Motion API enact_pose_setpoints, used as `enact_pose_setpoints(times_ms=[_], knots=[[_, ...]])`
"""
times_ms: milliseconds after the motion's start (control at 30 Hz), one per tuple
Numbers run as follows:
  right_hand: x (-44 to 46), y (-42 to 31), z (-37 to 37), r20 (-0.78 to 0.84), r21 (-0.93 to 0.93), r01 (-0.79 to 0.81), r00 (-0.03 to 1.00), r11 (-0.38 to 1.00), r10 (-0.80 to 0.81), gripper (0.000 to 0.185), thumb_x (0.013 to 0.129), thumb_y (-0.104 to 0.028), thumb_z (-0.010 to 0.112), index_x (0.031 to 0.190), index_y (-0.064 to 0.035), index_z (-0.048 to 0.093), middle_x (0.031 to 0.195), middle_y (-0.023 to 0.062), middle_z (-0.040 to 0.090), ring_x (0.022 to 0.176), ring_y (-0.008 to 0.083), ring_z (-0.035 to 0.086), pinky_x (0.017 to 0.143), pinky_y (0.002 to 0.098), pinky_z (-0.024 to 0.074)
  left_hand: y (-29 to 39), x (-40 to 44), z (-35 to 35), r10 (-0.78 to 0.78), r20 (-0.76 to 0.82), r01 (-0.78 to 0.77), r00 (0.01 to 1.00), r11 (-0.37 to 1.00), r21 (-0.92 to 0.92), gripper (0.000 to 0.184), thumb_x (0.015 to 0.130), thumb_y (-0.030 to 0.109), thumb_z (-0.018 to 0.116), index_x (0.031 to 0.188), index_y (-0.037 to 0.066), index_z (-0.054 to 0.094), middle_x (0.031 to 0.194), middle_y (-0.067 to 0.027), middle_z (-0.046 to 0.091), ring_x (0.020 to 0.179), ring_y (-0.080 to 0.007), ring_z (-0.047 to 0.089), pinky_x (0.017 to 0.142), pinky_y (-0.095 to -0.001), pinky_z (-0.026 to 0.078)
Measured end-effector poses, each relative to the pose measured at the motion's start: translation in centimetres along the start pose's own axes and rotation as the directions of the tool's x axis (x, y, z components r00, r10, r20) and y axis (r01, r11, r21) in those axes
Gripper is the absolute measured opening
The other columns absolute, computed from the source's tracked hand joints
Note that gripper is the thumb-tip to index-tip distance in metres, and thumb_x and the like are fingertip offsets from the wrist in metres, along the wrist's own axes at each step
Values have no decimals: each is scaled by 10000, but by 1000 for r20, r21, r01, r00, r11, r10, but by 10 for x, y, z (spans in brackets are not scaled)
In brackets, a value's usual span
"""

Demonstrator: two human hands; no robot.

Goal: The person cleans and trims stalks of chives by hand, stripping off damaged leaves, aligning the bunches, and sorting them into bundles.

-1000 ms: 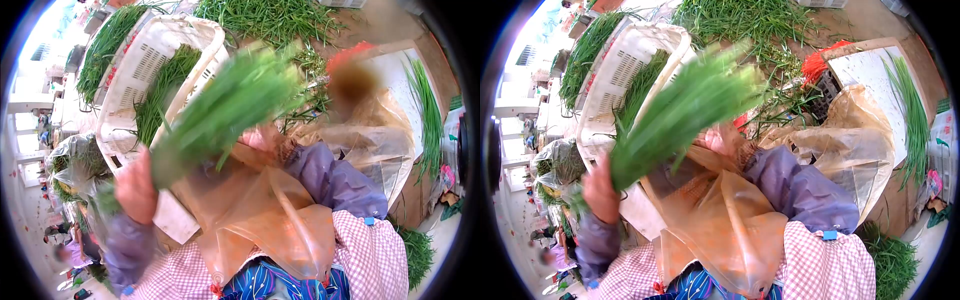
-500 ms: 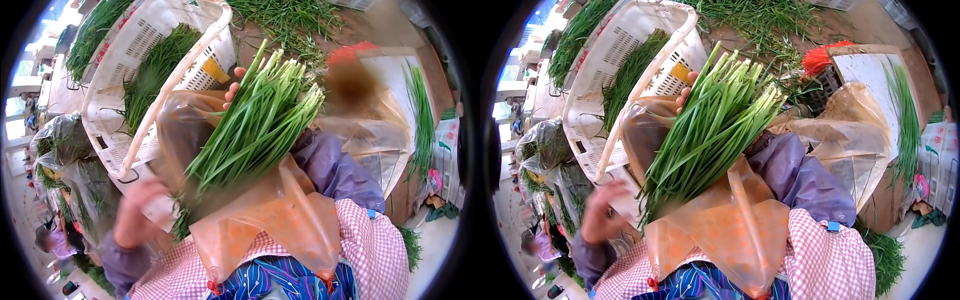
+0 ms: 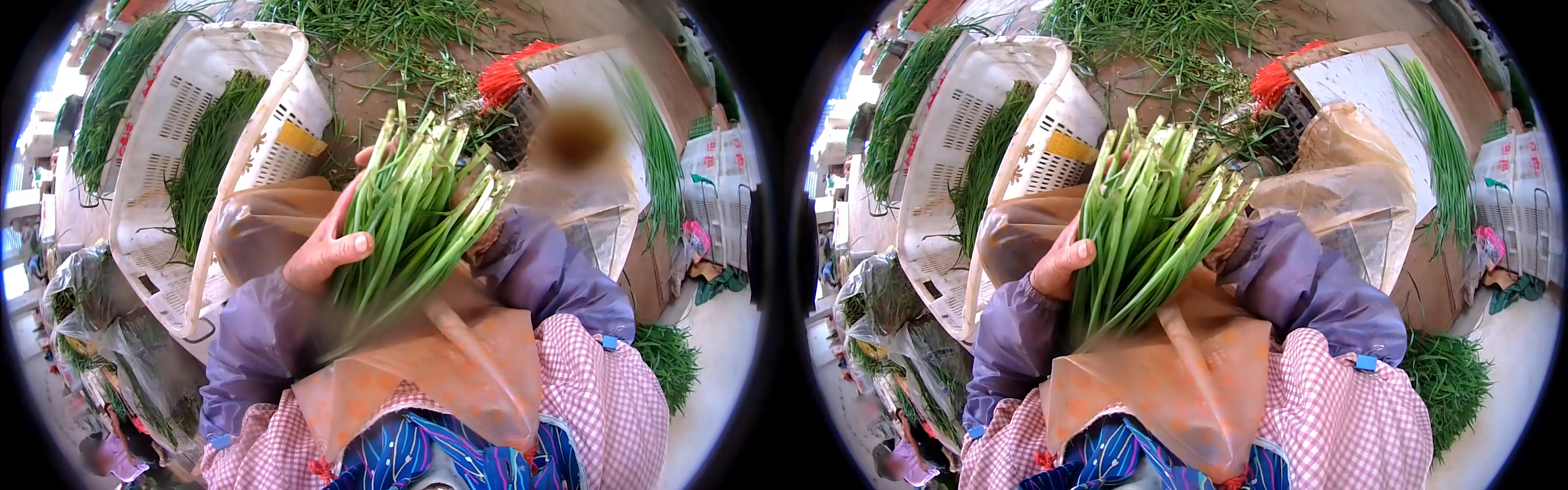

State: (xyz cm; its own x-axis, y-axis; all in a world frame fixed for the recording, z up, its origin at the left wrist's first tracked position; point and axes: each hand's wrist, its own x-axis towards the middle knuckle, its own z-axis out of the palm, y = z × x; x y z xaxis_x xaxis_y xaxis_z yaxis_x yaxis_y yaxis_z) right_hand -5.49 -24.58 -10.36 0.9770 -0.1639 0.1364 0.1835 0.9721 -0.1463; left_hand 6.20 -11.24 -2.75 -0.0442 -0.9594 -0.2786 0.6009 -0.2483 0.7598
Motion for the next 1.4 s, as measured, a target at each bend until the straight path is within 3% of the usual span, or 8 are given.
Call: enact_pose_setpoints(times_ms=[267,400,467,767,1000,1100,1233,1400], knots=[[-23,-73,33,-545,-706,-46,673,707,-501,366,980,-339,423,1079,-16,566,919,104,659,787,175,623,735,333,510,-3,-22,-12,-159,-66,147,985,977,-154,720,791,253,608,1385,-16,303,1285,-146,490,1145,-216,518,977,-338,416],[-31,-71,88,-64,-992,-115,806,-50,-588,217,914,-255,557,1043,-83,586,852,50,650,777,154,618,685,317,499,-6,-26,-6,-114,-113,102,987,989,-106,671,805,251,593,1356,-35,338,1252,-136,514,1108,-210,539,955,-329,429],[-27,-60,111,45,-625,-176,965,-761,-260,178,855,-226,615,933,-68,588,818,69,640,750,218,633,639,345,499,-6,-28,5,-81,-123,68,989,992,-108,668,807,258,590,1354,-32,340,1256,-135,510,1114,-204,534,957,-331,427],[-3,-51,71,180,-694,-31,960,-719,-215,141,804,-138,615,858,-34,535,655,115,581,604,328,607,549,402,498,-18,-36,-5,-24,-142,36,990,996,82,771,704,100,680,1381,11,321,1295,-99,493,1177,-188,476,1028,-327,338],[-11,-210,59,192,-609,-624,482,-489,-855,264,892,-170,563,1132,-62,584,1043,77,642,927,263,598,815,377,479,-16,-41,0,-28,-238,16,971,998,-53,702,706,78,626,1344,-15,349,1252,-132,529,1136,-200,521,999,-336,387],[-10,-152,85,462,-320,-205,819,-925,-341,161,886,-185,569,993,-80,627,862,68,623,860,236,599,846,358,459,-12,-38,4,2,-221,-34,975,989,-143,716,703,81,628,1351,-18,339,1254,-136,526,1143,-204,520,999,-339,390],[-5,-53,114,-253,-516,-32,960,-856,117,342,876,-383,546,769,-78,659,736,81,612,815,248,608,974,576,297,-18,-33,0,15,-251,-41,968,994,-98,754,692,92,640,1367,-12,321,1262,-133,518,1145,-205,520,999,-336,391],[-4,-41,80,-261,-832,-166,959,-529,108,129,827,-163,619,812,-35,628,738,120,617,709,296,575,791,411,446,-18,-36,-2,59,-281,-81,958,995,-66,774,677,108,671,1362,-3,328,1220,-123,539,1103,-202,541,981,-343,410]])
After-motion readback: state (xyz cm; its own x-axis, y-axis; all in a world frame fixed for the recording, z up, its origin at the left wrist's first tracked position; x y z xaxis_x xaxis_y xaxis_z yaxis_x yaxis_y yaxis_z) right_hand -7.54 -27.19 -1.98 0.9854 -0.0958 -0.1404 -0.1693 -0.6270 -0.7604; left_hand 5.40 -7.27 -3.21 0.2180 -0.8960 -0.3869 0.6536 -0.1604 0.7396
